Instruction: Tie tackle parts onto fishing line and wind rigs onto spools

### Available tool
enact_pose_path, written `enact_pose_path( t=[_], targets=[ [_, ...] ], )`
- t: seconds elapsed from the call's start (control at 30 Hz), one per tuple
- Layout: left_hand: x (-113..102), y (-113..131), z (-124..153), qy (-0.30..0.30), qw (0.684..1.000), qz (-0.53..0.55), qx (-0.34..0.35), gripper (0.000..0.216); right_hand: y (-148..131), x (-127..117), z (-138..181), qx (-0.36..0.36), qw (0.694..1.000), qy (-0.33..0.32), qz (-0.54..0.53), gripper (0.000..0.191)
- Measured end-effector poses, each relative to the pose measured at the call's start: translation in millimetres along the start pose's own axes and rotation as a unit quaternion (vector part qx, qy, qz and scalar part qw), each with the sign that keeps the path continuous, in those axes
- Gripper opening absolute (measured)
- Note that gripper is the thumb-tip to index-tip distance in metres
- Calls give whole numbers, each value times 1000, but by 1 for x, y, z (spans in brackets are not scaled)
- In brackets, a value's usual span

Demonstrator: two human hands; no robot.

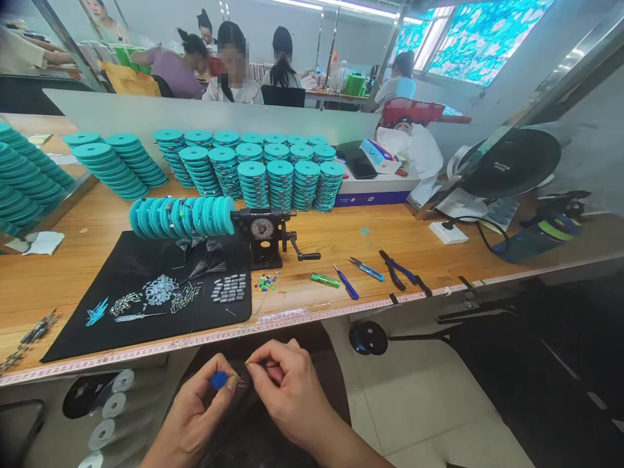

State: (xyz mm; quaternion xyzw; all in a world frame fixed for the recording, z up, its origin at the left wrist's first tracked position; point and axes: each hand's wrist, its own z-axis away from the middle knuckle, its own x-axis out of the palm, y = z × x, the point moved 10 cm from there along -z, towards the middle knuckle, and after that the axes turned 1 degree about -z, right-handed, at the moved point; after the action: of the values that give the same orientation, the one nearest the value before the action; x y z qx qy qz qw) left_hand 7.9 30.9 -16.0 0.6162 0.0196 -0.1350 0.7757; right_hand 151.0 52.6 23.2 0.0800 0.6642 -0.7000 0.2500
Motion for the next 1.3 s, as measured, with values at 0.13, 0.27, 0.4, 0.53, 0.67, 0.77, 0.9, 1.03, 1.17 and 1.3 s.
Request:
enact_pose_path(
  t=[0.13, 0.27, 0.4, 0.53, 0.67, 0.77, 0.9, 1.03, 1.17, 1.3],
  targets=[
    [1, 5, 0, -7, 1000, 24, 7, 31, 9, 12, -4, 13, 999, -24, -29, 15],
    [6, 8, 1, -31, 998, 51, -4, 32, 7, 15, -10, -24, 997, -50, -48, 14],
    [7, 10, 2, -31, 997, 70, -6, 33, 1, 14, -10, -65, 994, -52, -65, 11],
    [6, 9, 1, -31, 997, 65, -10, 33, 2, 15, -7, -77, 993, -50, -78, 12],
    [8, 7, 1, -44, 998, 50, -6, 33, 3, 17, -5, -81, 992, -50, -83, 13],
    [8, 6, 2, -43, 997, 59, -12, 33, 4, 18, -4, -77, 991, -57, -93, 14],
    [8, 9, 3, -34, 997, 72, -17, 33, 2, 17, -3, -88, 991, -52, -87, 13],
    [10, 7, 4, -34, 994, 97, -26, 34, -1, 15, -2, -102, 991, -41, -82, 13],
    [14, -1, 6, -49, 990, 122, -44, 34, 0, 15, -2, -102, 991, -37, -77, 13],
    [18, -2, 6, -63, 987, 141, -45, 36, 0, 15, -1, -108, 991, -40, -71, 14]
  ],
)
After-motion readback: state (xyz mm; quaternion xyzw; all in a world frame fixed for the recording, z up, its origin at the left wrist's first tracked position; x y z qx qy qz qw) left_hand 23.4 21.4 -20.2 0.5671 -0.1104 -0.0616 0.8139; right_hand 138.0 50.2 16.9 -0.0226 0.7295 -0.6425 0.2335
